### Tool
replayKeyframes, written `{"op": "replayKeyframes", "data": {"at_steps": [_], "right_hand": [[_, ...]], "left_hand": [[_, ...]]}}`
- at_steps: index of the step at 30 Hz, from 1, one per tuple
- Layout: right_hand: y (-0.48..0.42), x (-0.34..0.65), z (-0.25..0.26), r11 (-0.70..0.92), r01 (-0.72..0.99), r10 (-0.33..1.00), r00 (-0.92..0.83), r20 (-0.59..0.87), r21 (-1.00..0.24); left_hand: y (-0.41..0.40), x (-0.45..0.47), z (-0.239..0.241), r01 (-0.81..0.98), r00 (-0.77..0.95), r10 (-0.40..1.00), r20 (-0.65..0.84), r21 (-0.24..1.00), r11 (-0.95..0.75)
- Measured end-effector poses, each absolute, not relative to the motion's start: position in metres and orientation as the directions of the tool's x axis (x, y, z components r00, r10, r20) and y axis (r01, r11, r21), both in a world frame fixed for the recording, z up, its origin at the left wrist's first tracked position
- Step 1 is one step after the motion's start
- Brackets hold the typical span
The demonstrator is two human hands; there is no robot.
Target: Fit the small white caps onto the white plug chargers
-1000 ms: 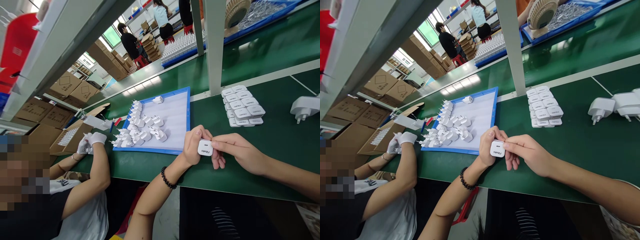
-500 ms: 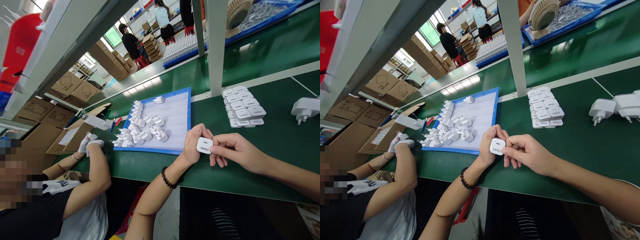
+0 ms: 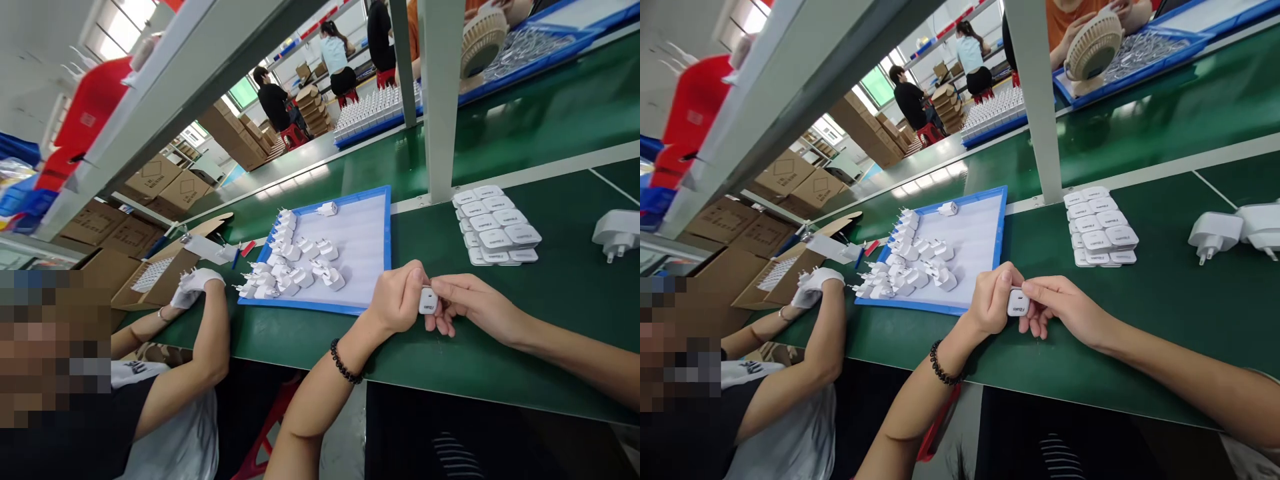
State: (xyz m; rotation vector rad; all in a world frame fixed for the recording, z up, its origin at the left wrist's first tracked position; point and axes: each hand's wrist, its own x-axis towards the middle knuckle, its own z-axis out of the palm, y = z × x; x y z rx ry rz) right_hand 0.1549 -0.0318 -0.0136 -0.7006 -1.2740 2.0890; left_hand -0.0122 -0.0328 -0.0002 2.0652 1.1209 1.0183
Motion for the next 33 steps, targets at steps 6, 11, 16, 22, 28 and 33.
{"op": "replayKeyframes", "data": {"at_steps": [6,11,16,22,28,33], "right_hand": [[-0.023,0.158,-0.015,-0.413,-0.261,0.774,-0.605,-0.186,-0.872],[-0.01,0.164,-0.018,-0.503,-0.332,0.807,-0.512,-0.296,-0.798],[-0.004,0.162,-0.021,-0.671,-0.444,0.736,-0.5,-0.457,-0.594],[0.001,0.159,-0.023,-0.668,-0.472,0.741,-0.491,-0.457,-0.576],[0.001,0.159,-0.022,-0.672,-0.473,0.738,-0.496,-0.458,-0.57],[0.002,0.158,-0.024,-0.676,-0.47,0.734,-0.503,-0.457,-0.568]], "left_hand": [[-0.022,-0.03,0.021,0.538,0.157,0.954,0.254,0.788,-0.298],[0.006,-0.069,0.042,0.747,0.045,0.996,0.076,0.66,-0.084],[0.065,-0.109,0.084,0.967,-0.105,0.994,-0.031,0.23,0.109],[0.116,-0.127,0.092,0.955,-0.285,0.922,-0.261,-0.153,0.252],[0.144,-0.129,0.076,0.912,-0.348,0.876,-0.333,-0.336,0.235],[0.171,-0.136,0.07,0.908,-0.263,0.944,-0.2,-0.383,0.172]]}}
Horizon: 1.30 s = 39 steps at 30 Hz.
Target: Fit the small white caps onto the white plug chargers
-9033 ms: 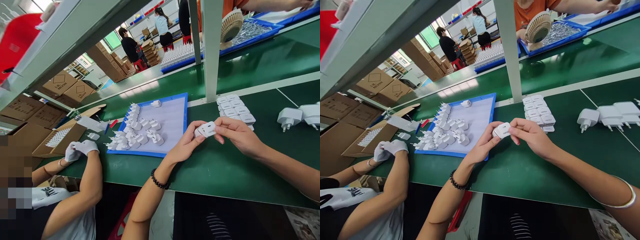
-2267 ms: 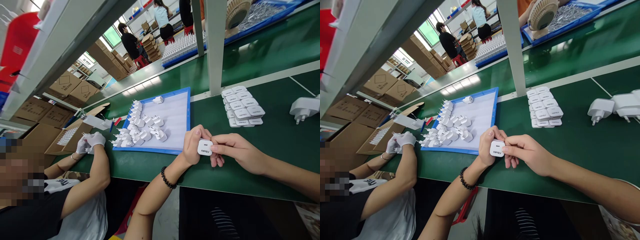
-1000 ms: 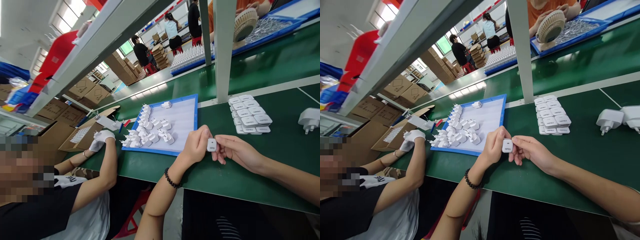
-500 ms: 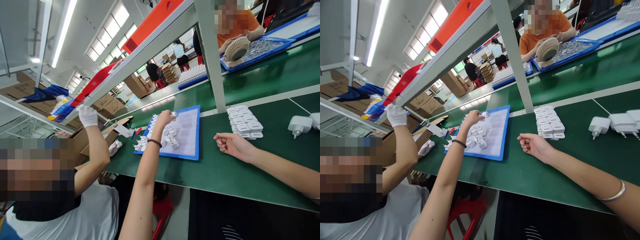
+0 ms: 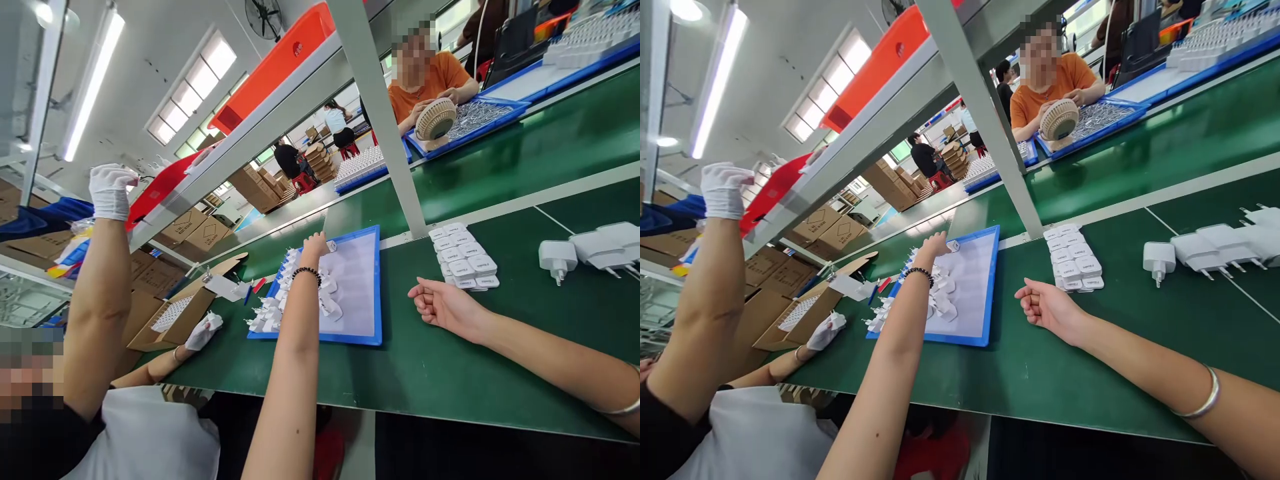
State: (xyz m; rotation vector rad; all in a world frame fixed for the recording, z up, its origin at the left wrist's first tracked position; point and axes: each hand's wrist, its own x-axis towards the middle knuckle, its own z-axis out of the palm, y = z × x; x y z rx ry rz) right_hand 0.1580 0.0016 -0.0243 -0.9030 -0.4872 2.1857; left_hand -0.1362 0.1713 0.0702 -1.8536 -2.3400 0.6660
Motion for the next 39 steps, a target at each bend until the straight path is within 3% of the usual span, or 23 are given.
{"op": "replayKeyframes", "data": {"at_steps": [8,14,19,23,25,27,29,30,33,37,39], "right_hand": [[0.003,0.157,-0.023,-0.67,-0.46,0.736,-0.514,-0.441,-0.583],[0.002,0.158,-0.023,-0.642,-0.419,0.749,-0.521,-0.409,-0.643],[0.002,0.159,-0.024,-0.527,-0.404,0.83,-0.433,-0.351,-0.747],[0.011,0.166,-0.018,-0.22,-0.38,0.967,-0.204,-0.15,-0.899],[0.021,0.176,-0.013,-0.038,-0.307,0.996,-0.087,-0.012,-0.951],[0.034,0.19,-0.01,0.098,-0.191,0.995,0.01,0.098,-0.977],[0.046,0.205,-0.009,0.2,0.028,0.975,0.097,0.202,-0.979],[0.052,0.211,-0.01,0.243,0.248,0.953,0.121,0.279,-0.938],[0.064,0.222,-0.017,0.191,0.605,0.937,0.123,0.328,-0.773],[0.069,0.222,-0.029,0.155,0.716,0.945,0.093,0.313,-0.68],[0.07,0.223,-0.032,0.174,0.733,0.943,0.069,0.326,-0.658]], "left_hand": [[0.191,-0.141,0.055,0.918,-0.21,0.938,-0.276,-0.386,0.091],[0.187,-0.131,0.079,0.933,-0.17,0.917,-0.361,-0.358,0.032],[0.153,-0.089,0.108,0.943,0.106,0.951,-0.289,-0.275,-0.189],[0.097,-0.037,0.103,0.868,0.408,0.877,-0.254,-0.19,-0.459],[0.069,-0.015,0.089,0.799,0.525,0.804,-0.281,-0.163,-0.579],[0.047,0.0,0.072,0.66,0.642,0.691,-0.333,-0.22,-0.719],[0.032,0.008,0.056,0.619,0.648,0.672,-0.359,-0.267,-0.739],[0.026,0.011,0.05,0.622,0.64,0.681,-0.356,-0.281,-0.731],[0.014,0.017,0.039,0.683,0.582,0.757,-0.297,-0.326,-0.654],[0.008,0.039,0.027,0.741,0.583,0.799,-0.147,-0.308,-0.597],[0.013,0.054,0.016,0.767,0.617,0.787,-0.012,-0.215,-0.605]]}}
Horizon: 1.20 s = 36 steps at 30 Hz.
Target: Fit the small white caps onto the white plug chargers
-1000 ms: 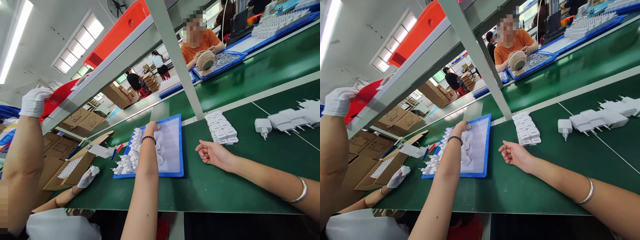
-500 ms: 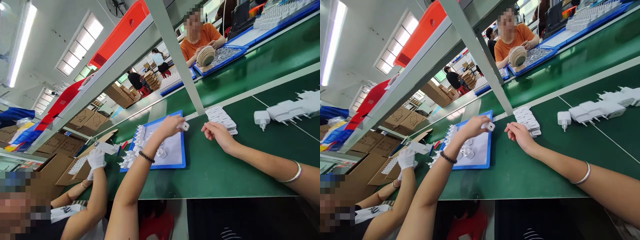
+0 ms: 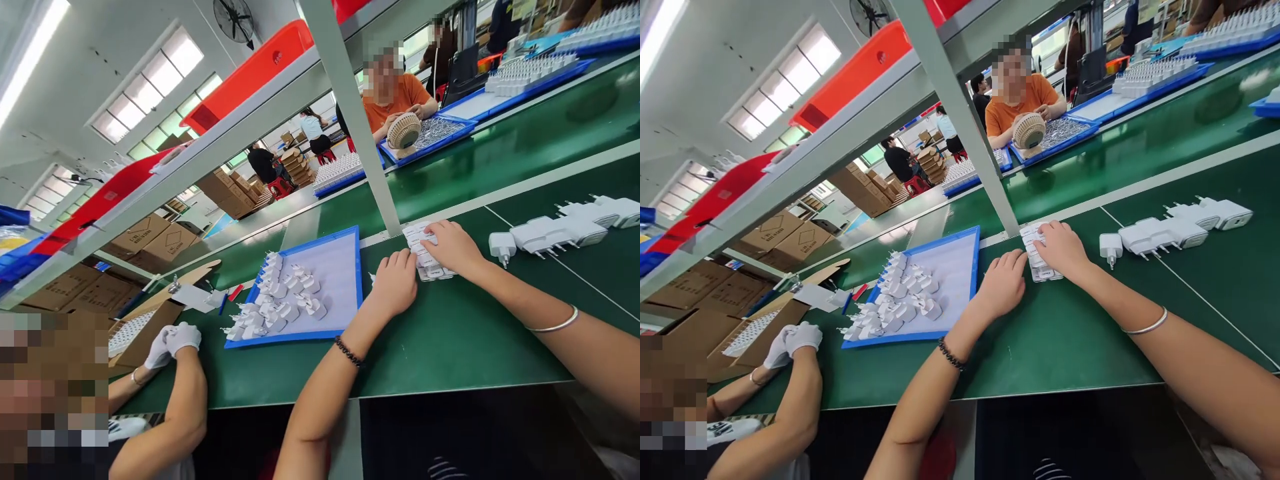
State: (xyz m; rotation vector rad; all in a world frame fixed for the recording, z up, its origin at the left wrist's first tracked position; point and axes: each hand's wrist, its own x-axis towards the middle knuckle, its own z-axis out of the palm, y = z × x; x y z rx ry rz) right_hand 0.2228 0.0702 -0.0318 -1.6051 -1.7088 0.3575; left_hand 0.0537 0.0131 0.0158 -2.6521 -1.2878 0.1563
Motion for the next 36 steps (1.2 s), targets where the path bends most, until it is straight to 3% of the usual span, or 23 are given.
{"op": "replayKeyframes", "data": {"at_steps": [4,9,16,19,22,29,36], "right_hand": [[0.076,0.229,-0.033,0.188,0.749,0.941,0.047,0.334,-0.635],[0.079,0.233,-0.031,0.198,0.727,0.931,0.07,0.358,-0.657],[0.061,0.223,-0.014,0.315,0.58,0.818,0.235,0.525,-0.751],[0.055,0.221,-0.01,0.37,0.462,0.804,0.276,0.527,-0.806],[0.055,0.219,-0.009,0.363,0.449,0.831,0.239,0.502,-0.816],[0.063,0.222,-0.015,0.319,0.512,0.888,0.134,0.441,-0.797],[0.074,0.234,-0.021,0.228,0.584,0.919,0.134,0.37,-0.779]], "left_hand": [[0.029,0.073,-0.006,0.771,0.634,0.767,0.094,-0.005,-0.637],[0.033,0.07,-0.009,0.774,0.61,0.785,0.114,0.127,-0.62],[0.032,0.051,-0.001,0.778,0.527,0.837,0.146,0.314,-0.544],[0.033,0.048,-0.004,0.728,0.568,0.811,0.136,0.377,-0.573],[0.034,0.051,-0.009,0.672,0.589,0.795,0.145,0.459,-0.581],[0.032,0.059,-0.012,0.66,0.555,0.811,0.188,0.494,-0.566],[0.032,0.06,-0.012,0.675,0.526,0.837,0.15,0.526,-0.518]]}}
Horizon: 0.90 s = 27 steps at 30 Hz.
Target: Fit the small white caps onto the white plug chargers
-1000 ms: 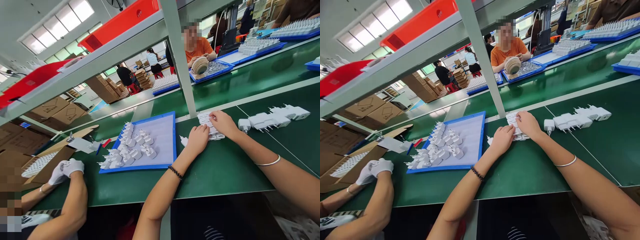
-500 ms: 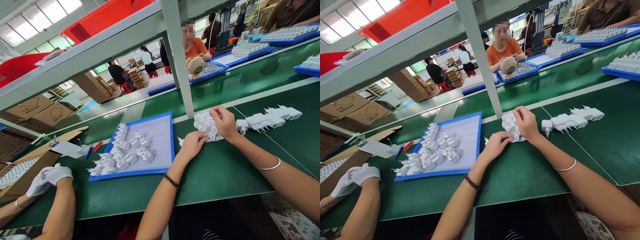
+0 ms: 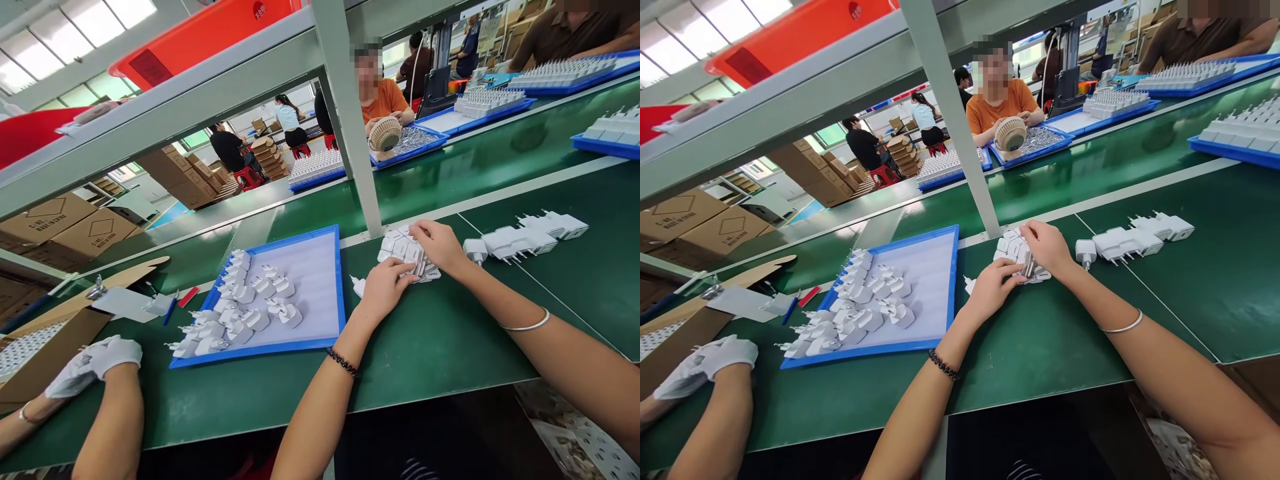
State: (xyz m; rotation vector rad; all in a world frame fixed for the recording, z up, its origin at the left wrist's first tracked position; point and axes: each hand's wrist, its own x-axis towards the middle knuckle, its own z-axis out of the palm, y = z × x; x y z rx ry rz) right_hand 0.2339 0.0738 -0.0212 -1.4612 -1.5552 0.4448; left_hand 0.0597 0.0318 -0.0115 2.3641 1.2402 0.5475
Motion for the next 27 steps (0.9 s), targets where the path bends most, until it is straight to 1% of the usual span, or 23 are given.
{"op": "replayKeyframes", "data": {"at_steps": [4,7,10,12,13,14,15,16,17,18,19,20,21,23,27], "right_hand": [[0.079,0.239,-0.026,0.183,0.628,0.927,0.145,0.345,-0.756],[0.08,0.243,-0.024,0.152,0.68,0.919,0.169,0.355,-0.718],[0.075,0.244,-0.015,0.136,0.738,0.878,0.219,0.425,-0.661],[0.069,0.241,-0.006,0.193,0.729,0.835,0.229,0.5,-0.657],[0.065,0.237,-0.002,0.247,0.673,0.833,0.22,0.508,-0.697],[0.06,0.233,0.001,0.298,0.561,0.86,0.194,0.472,-0.773],[0.056,0.229,0.004,0.306,0.383,0.912,0.144,0.384,-0.871],[0.053,0.224,0.006,0.247,0.166,0.963,0.067,0.261,-0.955],[0.05,0.22,0.008,0.14,-0.039,0.99,-0.025,0.141,-0.989],[0.047,0.217,0.009,0.028,-0.197,0.993,-0.108,0.05,-0.98],[0.045,0.215,0.01,-0.067,-0.297,0.984,-0.175,-0.014,-0.953],[0.044,0.214,0.011,-0.128,-0.347,0.974,-0.221,-0.051,-0.929],[0.043,0.213,0.011,-0.163,-0.364,0.965,-0.254,-0.07,-0.917],[0.042,0.214,0.012,-0.189,-0.355,0.951,-0.299,-0.08,-0.916],[0.039,0.212,0.013,-0.159,-0.333,0.959,-0.275,-0.066,-0.929]], "left_hand": [[0.034,0.06,-0.013,0.693,0.485,0.854,0.189,0.512,-0.507],[0.036,0.056,-0.011,0.742,0.347,0.898,0.269,0.507,-0.439],[0.037,0.05,-0.008,0.766,0.198,0.905,0.376,0.517,-0.383],[0.037,0.046,-0.007,0.738,0.154,0.848,0.506,0.512,-0.44],[0.036,0.045,-0.008,0.712,0.155,0.788,0.596,0.485,-0.507],[0.036,0.044,-0.008,0.683,0.174,0.704,0.689,0.431,-0.59],[0.035,0.043,-0.009,0.653,0.211,0.605,0.767,0.35,-0.672],[0.034,0.042,-0.01,0.624,0.265,0.507,0.82,0.255,-0.739],[0.033,0.041,-0.011,0.599,0.328,0.429,0.841,0.165,-0.783],[0.033,0.039,-0.012,0.579,0.386,0.375,0.843,0.095,-0.81],[0.033,0.037,-0.012,0.563,0.431,0.348,0.833,0.053,-0.825],[0.033,0.034,-0.012,0.554,0.456,0.345,0.82,0.041,-0.831],[0.033,0.031,-0.011,0.55,0.466,0.362,0.807,0.056,-0.833],[0.034,0.024,-0.007,0.541,0.452,0.433,0.78,0.147,-0.828],[0.034,0.015,0.002,0.439,0.435,0.595,0.676,0.417,-0.795]]}}
